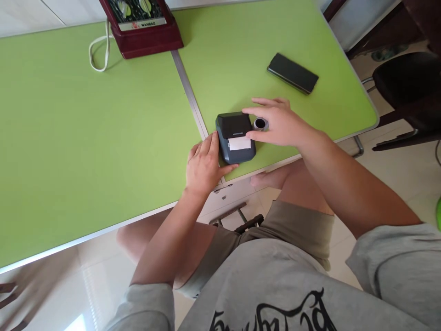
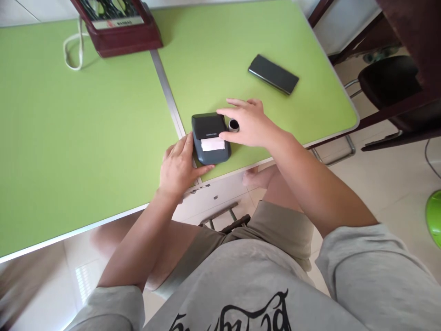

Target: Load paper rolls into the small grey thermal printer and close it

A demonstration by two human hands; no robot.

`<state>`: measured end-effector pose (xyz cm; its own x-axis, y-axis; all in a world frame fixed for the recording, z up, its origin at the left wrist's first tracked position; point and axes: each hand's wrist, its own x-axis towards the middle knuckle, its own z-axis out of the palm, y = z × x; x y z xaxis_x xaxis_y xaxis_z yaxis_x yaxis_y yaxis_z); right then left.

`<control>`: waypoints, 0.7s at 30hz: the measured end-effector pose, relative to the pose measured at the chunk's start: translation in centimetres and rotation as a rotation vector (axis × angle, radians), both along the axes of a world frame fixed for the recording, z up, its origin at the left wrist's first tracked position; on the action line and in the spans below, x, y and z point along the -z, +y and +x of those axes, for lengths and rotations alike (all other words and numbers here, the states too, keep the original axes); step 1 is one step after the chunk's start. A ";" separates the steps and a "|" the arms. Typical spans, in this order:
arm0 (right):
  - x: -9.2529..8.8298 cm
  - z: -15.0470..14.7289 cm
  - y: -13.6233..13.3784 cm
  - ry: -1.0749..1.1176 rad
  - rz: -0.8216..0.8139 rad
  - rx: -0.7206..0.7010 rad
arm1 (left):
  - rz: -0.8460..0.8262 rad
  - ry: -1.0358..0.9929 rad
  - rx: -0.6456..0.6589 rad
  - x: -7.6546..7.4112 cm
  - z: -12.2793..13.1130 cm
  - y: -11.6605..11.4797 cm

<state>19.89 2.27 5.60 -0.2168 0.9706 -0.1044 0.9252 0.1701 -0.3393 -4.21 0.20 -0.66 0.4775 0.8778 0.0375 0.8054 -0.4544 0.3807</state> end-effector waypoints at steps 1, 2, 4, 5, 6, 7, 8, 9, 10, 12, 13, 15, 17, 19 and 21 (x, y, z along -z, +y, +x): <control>0.0 0.0 0.0 0.001 -0.005 -0.010 | 0.002 0.002 -0.004 0.1 0.0 0.0; -0.1 0.0 0.0 -0.002 -0.008 -0.017 | 0.004 0.003 -0.007 0.1 0.0 0.0; -0.2 -0.1 -0.1 -0.013 -0.009 -0.018 | 0.004 0.002 -0.008 0.2 0.1 -0.1; -0.3 -0.1 -0.2 -0.018 -0.007 -0.013 | 0.002 0.001 -0.007 0.2 0.1 -0.1; -0.4 -0.2 -0.2 -0.022 -0.003 -0.008 | -0.001 -0.001 -0.004 0.2 0.1 -0.1; -0.5 -0.3 -0.2 -0.025 -0.001 -0.004 | -0.003 -0.004 -0.003 0.2 0.1 -0.2; -0.6 -0.4 -0.2 -0.029 -0.002 -0.004 | -0.004 -0.009 -0.003 0.2 0.0 -0.2; -0.6 -0.4 -0.2 -0.033 -0.006 -0.005 | -0.005 -0.014 0.000 0.2 0.0 -0.2; -0.6 -0.5 -0.2 -0.038 -0.010 -0.007 | -0.005 -0.020 0.003 0.1 0.0 -0.2; -0.5 -0.5 -0.2 -0.041 -0.012 -0.010 | -0.005 -0.027 0.011 0.0 -0.1 -0.3; -0.5 -0.4 -0.1 -0.038 -0.008 -0.011 | -0.007 -0.027 0.014 -0.1 -0.1 -0.3; -0.3 -0.3 -0.1 -0.026 0.006 -0.014 | -0.015 -0.017 0.018 -0.3 -0.1 -0.3; -0.1 -0.1 -0.2 -0.015 0.011 -0.019 | -0.026 -0.002 0.019 -0.5 0.0 -0.3; -0.1 0.0 -0.2 -0.011 0.006 -0.019 | -0.037 0.011 0.017 -0.6 0.1 -0.2; -0.2 0.0 -0.2 -0.021 -0.003 -0.015 | -0.040 0.013 0.010 -0.6 0.1 -0.2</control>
